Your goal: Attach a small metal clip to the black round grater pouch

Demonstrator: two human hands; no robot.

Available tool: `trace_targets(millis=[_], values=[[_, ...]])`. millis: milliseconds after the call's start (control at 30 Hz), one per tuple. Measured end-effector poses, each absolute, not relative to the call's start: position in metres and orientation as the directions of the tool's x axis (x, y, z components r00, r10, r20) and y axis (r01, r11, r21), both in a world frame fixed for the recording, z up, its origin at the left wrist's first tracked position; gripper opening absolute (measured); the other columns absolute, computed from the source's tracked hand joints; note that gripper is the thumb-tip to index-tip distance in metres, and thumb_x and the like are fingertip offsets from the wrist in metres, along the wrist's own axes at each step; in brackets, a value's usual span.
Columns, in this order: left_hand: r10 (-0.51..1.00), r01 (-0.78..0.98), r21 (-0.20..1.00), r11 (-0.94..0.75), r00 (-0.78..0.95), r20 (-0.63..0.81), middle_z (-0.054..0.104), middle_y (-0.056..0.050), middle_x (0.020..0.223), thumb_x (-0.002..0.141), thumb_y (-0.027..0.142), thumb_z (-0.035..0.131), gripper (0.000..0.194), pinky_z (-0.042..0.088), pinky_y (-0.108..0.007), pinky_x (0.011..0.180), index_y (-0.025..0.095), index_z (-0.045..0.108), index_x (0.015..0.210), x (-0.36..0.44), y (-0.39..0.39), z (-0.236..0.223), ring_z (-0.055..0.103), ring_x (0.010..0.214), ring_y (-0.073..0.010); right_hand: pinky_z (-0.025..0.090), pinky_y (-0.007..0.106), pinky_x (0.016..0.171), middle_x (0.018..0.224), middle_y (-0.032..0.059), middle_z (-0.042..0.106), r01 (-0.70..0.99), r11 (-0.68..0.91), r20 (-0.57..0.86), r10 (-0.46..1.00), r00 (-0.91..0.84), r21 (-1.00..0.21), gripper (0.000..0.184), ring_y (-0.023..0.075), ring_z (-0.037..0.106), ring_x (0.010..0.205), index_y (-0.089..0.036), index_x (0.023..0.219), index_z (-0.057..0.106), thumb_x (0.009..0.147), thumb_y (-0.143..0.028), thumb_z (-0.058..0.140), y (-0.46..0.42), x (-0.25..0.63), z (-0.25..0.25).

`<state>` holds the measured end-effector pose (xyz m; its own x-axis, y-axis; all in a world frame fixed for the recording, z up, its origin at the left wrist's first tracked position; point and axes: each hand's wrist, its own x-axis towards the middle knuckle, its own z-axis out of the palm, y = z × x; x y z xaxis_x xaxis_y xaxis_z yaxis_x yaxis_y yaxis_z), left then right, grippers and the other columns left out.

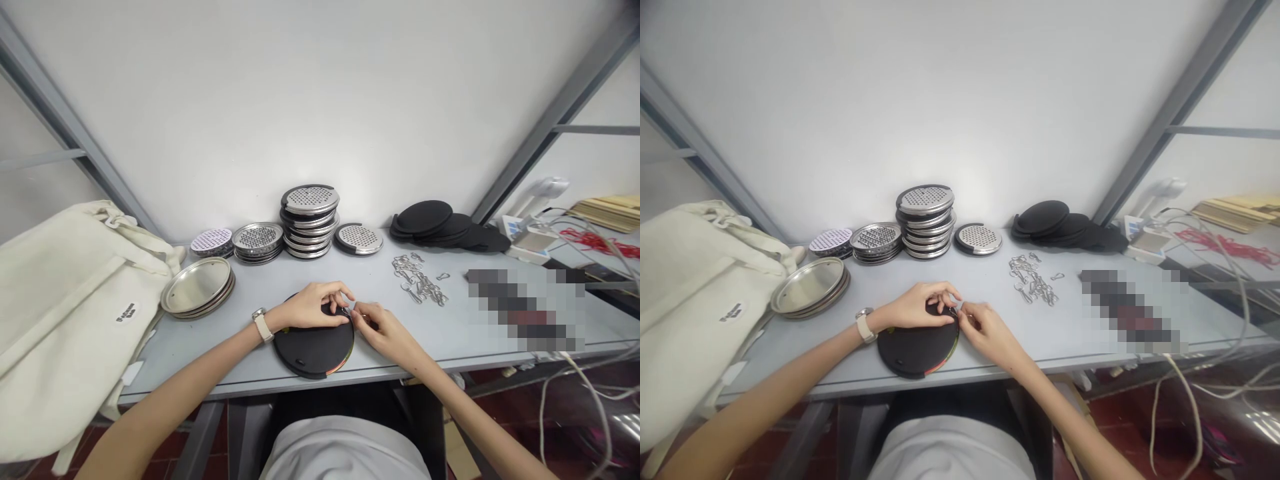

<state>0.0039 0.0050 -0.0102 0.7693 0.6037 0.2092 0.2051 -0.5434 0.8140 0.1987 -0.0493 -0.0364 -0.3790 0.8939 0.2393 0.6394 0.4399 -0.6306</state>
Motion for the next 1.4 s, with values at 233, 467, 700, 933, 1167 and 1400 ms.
trace_targets(millis=[233,467,700,933,1167,1400], values=[[0.606,0.217,0.818,-0.532,0.773,0.189,0.057,0.0,0.081,0.074,0.021,0.065,0.035,0.044,-0.021,0.065,0.018,0.058,0.108,0.0043,0.0049,-0.009,0.053,0.07,-0.0094,0.036,0.027,0.064,0.059,-0.0042,0.045,0.619,0.447,0.238,0.888,-0.393,-0.647,0.029,0.0124,0.044,0.059,-0.02,0.068,0.038,0.095,-0.031,0.033,-0.049,0.1994,-0.0368],[0.599,0.218,0.803,-0.555,0.775,0.203,0.057,0.001,0.08,0.075,0.022,0.066,0.035,0.043,-0.02,0.065,0.018,0.058,0.108,0.0036,0.0051,-0.0092,0.053,0.07,-0.0092,0.034,0.027,0.065,0.062,-0.0037,0.046,0.613,0.434,0.22,0.892,-0.394,-0.66,0.03,0.013,0.045,0.062,-0.02,0.07,0.039,0.096,-0.033,0.032,-0.0481,0.2002,-0.0399],[0.599,0.217,0.808,-0.547,0.776,0.197,0.058,0.0,0.082,0.075,0.021,0.065,0.036,0.043,-0.021,0.065,0.018,0.057,0.11,0.004,0.0053,-0.0096,0.053,0.071,-0.0095,0.034,0.027,0.064,0.061,-0.0038,0.046,0.623,0.435,0.218,0.892,-0.395,-0.65,0.03,0.0129,0.044,0.062,-0.02,0.07,0.04,0.096,-0.033,0.033,-0.0479,0.2008,-0.0397],[0.6,0.215,0.806,-0.551,0.774,0.203,0.059,0.0,0.083,0.074,0.02,0.065,0.039,0.044,-0.022,0.067,0.018,0.056,0.112,0.0044,0.0057,-0.0102,0.053,0.072,-0.0099,0.033,0.027,0.062,0.06,-0.0041,0.044,0.634,0.447,0.226,0.888,-0.401,-0.631,0.032,0.0123,0.043,0.059,-0.02,0.067,0.037,0.096,-0.032,0.032,-0.0482,0.1994,-0.0389],[0.599,0.2,0.817,-0.541,0.774,0.207,0.059,0.0,0.083,0.074,0.018,0.065,0.038,0.045,-0.022,0.068,0.018,0.056,0.111,0.0042,0.0033,-0.0057,0.054,0.071,-0.0098,0.034,0.027,0.063,0.059,-0.0038,0.046,0.638,0.481,0.253,0.872,-0.418,-0.601,0.031,0.0123,0.044,0.059,-0.02,0.068,0.04,0.096,-0.029,0.033,-0.0481,0.1996,-0.0387],[0.597,0.221,0.803,-0.554,0.778,0.197,0.063,-0.001,0.087,0.073,0.014,0.063,0.039,0.045,-0.022,0.068,0.018,0.055,0.111,0.0047,0.0016,-0.0057,0.055,0.072,-0.0102,0.034,0.028,0.068,0.058,-0.004,0.045,0.641,0.492,0.255,0.866,-0.431,-0.589,0.031,0.0117,0.042,0.058,-0.019,0.065,0.041,0.094,-0.027,0.035,-0.0467,0.1994,-0.0406]])
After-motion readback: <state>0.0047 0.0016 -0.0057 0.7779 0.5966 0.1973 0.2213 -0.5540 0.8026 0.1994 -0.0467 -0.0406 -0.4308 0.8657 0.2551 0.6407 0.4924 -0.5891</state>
